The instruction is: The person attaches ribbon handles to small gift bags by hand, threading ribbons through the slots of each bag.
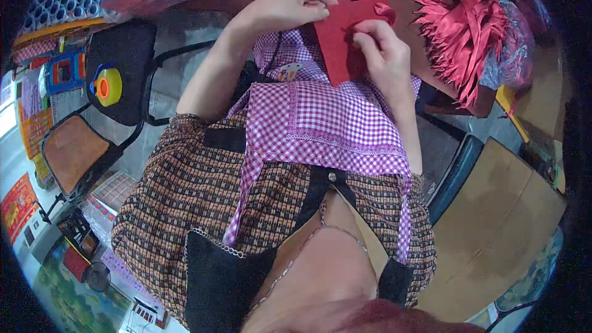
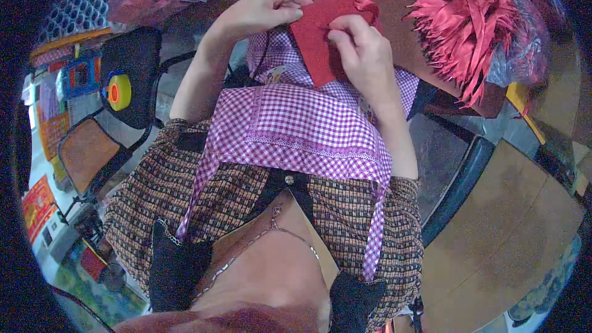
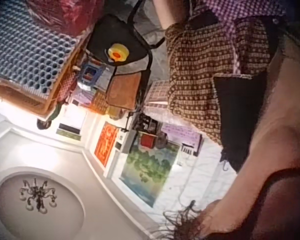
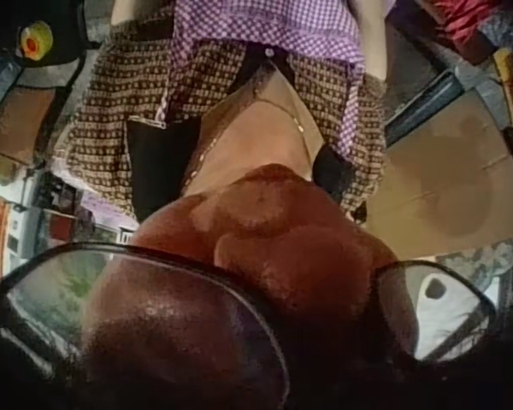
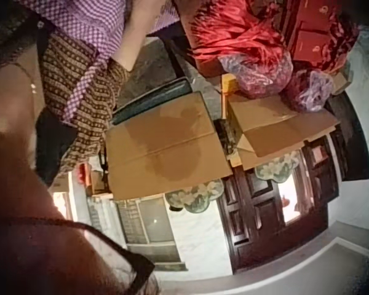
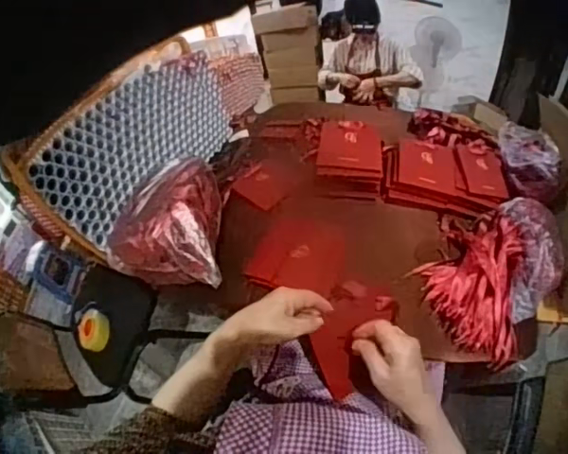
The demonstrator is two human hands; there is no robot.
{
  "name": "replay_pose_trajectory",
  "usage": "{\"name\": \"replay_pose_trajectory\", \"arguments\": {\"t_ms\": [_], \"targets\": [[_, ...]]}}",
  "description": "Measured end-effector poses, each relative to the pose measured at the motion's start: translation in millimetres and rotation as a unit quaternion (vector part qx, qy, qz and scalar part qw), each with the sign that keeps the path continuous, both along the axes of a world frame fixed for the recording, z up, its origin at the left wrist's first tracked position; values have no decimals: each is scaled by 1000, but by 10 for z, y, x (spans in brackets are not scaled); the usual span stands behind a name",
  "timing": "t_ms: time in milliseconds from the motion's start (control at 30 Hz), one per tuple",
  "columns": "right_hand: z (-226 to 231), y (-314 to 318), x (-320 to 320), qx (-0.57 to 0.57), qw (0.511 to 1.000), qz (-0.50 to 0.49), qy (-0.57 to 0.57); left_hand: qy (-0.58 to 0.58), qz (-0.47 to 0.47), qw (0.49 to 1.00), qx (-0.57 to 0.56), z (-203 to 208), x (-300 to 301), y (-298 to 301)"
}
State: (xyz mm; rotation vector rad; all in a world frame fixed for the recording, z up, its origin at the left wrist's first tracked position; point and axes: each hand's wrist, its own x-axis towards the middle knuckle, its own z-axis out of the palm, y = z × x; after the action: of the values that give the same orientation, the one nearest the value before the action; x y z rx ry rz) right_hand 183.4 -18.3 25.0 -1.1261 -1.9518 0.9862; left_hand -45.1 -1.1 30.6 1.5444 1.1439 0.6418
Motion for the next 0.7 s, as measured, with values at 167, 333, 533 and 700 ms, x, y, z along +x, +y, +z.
{"name": "replay_pose_trajectory", "arguments": {"t_ms": [167,333,533,700], "targets": [[-23,11,-115,164,985,-15,-40,-6,7,1000,25,3,18,-14],[12,35,-204,215,972,-27,-85,0,34,999,13,133,58,-87],[20,45,-231,274,953,-33,-121,35,53,997,49,141,97,-141],[91,23,-220,219,971,-24,-97,51,58,995,66,230,123,-192]]}}
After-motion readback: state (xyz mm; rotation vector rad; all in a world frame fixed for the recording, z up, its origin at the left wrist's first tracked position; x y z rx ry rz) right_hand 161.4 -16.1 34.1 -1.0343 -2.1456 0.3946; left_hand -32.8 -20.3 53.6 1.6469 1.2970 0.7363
